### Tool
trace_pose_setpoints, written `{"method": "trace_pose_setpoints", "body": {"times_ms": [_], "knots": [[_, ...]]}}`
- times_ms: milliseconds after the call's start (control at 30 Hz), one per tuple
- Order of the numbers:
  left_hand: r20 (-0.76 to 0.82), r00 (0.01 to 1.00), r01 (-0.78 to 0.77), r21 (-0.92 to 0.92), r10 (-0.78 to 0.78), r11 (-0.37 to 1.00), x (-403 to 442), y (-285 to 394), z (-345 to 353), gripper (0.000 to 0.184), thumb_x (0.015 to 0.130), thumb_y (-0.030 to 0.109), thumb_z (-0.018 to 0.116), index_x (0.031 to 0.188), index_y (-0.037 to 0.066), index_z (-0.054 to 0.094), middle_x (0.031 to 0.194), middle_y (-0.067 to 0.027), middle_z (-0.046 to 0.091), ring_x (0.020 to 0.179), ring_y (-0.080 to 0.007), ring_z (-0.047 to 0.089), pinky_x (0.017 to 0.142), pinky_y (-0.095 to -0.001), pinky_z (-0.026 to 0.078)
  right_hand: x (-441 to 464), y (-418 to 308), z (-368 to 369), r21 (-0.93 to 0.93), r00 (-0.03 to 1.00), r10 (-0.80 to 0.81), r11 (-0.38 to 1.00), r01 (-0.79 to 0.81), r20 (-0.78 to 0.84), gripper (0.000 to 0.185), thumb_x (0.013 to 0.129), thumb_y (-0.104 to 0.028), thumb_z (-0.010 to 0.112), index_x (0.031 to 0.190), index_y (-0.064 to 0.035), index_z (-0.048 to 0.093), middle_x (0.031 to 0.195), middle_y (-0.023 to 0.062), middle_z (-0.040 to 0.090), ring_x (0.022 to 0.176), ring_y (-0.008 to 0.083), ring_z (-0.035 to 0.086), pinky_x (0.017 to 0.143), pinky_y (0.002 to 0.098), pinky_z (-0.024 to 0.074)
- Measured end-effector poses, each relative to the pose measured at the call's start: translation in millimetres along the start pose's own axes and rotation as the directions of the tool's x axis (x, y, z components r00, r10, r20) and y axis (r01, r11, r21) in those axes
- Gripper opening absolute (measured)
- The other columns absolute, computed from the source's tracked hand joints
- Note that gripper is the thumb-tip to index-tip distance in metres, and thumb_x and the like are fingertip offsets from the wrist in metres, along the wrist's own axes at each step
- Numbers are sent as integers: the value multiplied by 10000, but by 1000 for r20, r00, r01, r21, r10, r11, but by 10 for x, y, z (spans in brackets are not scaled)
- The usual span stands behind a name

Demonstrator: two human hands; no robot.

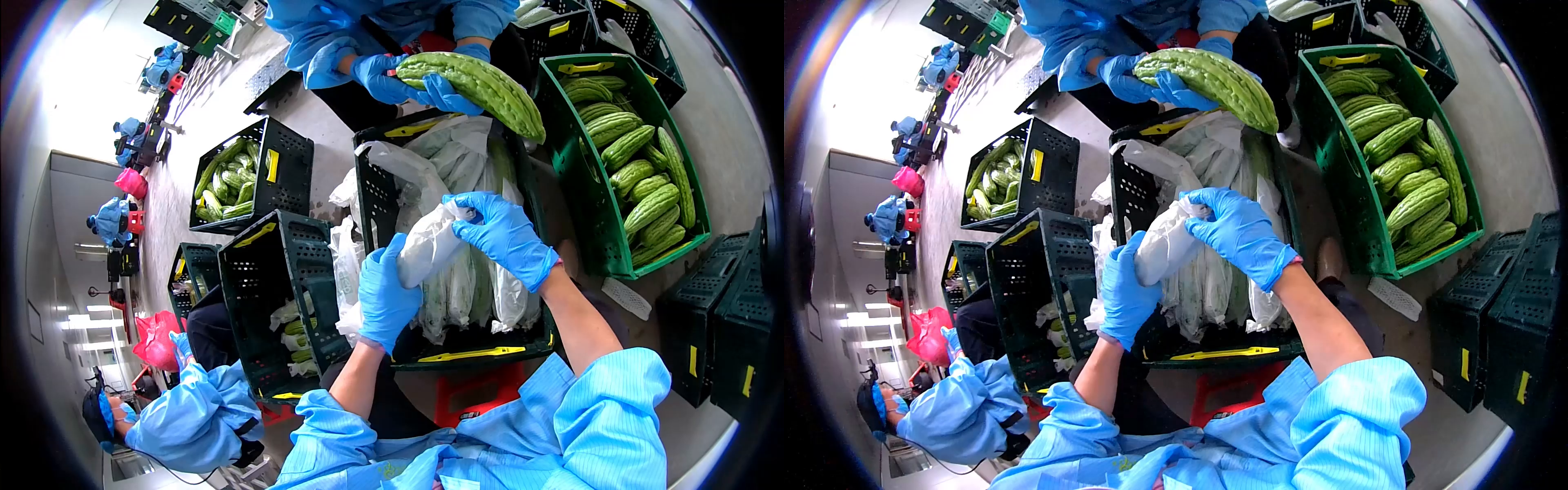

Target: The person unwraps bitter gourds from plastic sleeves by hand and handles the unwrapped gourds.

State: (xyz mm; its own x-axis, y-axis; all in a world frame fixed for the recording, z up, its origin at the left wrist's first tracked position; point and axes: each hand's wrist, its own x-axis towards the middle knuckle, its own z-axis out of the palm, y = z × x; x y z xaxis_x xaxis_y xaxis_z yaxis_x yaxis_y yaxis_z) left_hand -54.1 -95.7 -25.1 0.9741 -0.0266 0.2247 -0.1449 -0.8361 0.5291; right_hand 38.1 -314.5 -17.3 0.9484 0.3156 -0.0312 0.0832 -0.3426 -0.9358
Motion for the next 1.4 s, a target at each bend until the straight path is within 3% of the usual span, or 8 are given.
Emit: {"method": "trace_pose_setpoints", "body": {"times_ms": [167, 233, 333, 533, 867, 1033, 1167, 1400], "knots": [[73, 997, -16, 47, 12, 999, -10, -27, -59, 721, 630, 14, 728, 1314, 73, 509, 1018, -155, 567, 969, -337, 570, 862, -405, 470, 15, 51, 49, 218, 1000, -22, 976, 18, 19, 245, 853, -47, 678, 1098, -58, 670, 1151, 76, 671, 979, 159, 651, 896, 298, 525], [198, 967, 206, -245, -159, 947, -61, -52, -36, 709, 629, 10, 733, 1302, 48, 512, 1060, -128, 581, 1007, -284, 576, 906, -372, 463, 35, 38, 45, 373, 996, -85, 925, 76, 6, 137, 839, 0, 639, 965, -42, 672, 1195, 108, 650, 1006, 180, 644, 907, 312, 524], [518, 776, 620, -521, -360, 586, -24, 49, -184, 714, 584, -15, 729, 1269, 9, 528, 1148, -70, 600, 1070, -188, 560, 979, -311, 431, 64, -88, -63, 623, 997, -66, 782, 31, 34, 109, 839, 55, 561, 817, -10, 646, 1199, 142, 651, 940, 168, 648, 852, 300, 530], [790, 608, 792, -595, -81, 133, -32, -185, -320, 853, 479, 18, 734, 1307, 1, 528, 1197, -70, 623, 1097, -183, 584, 999, -315, 443, 84, -61, -435, 533, 999, -33, 845, 41, -23, 192, 747, 105, 462, 682, -3, 606, 1187, 188, 637, 994, 218, 635, 818, 328, 536], [890, 449, 847, -452, 77, 282, -171, -188, -251, 866, 447, 41, 725, 1296, 11, 561, 1198, -41, 635, 1108, -157, 566, 1041, -284, 375, 22, -56, -484, 685, 996, -84, 725, 75, -21, 188, 891, 78, 501, 852, -10, 663, 1113, 143, 665, 1077, 204, 627, 914, 314, 510], [824, 563, 784, -510, -60, 352, -112, -173, -287, 862, 469, 26, 701, 1318, 49, 556, 1209, -14, 622, 1120, -149, 559, 1038, -289, 384, 99, 122, -452, 348, 888, 2, 920, 178, -460, 184, 969, -96, 554, 1104, -15, 652, 1095, 75, 677, 937, 121, 623, 860, 242, 503], [778, 602, 785, -536, -179, 311, -27, -88, -328, 793, 502, 7, 714, 1281, 50, 572, 1173, -19, 629, 1085, -156, 572, 1007, -294, 414, -75, -186, -586, 588, 961, 123, 807, 50, -249, 333, 923, -339, 666, 1017, -20, 673, 924, 49, 710, 857, 161, 659, 750, 277, 517], [756, 621, 755, -508, -205, 415, -51, -138, -196, 682, 551, -2, 739, 1217, 44, 598, 1121, -27, 639, 1047, -159, 576, 989, -310, 429, -102, -94, -283, -90, 985, 155, 985, -148, 72, 364, 835, -387, 748, 920, -37, 700, 847, 114, 692, 767, 190, 636, 769, 331, 509]]}}
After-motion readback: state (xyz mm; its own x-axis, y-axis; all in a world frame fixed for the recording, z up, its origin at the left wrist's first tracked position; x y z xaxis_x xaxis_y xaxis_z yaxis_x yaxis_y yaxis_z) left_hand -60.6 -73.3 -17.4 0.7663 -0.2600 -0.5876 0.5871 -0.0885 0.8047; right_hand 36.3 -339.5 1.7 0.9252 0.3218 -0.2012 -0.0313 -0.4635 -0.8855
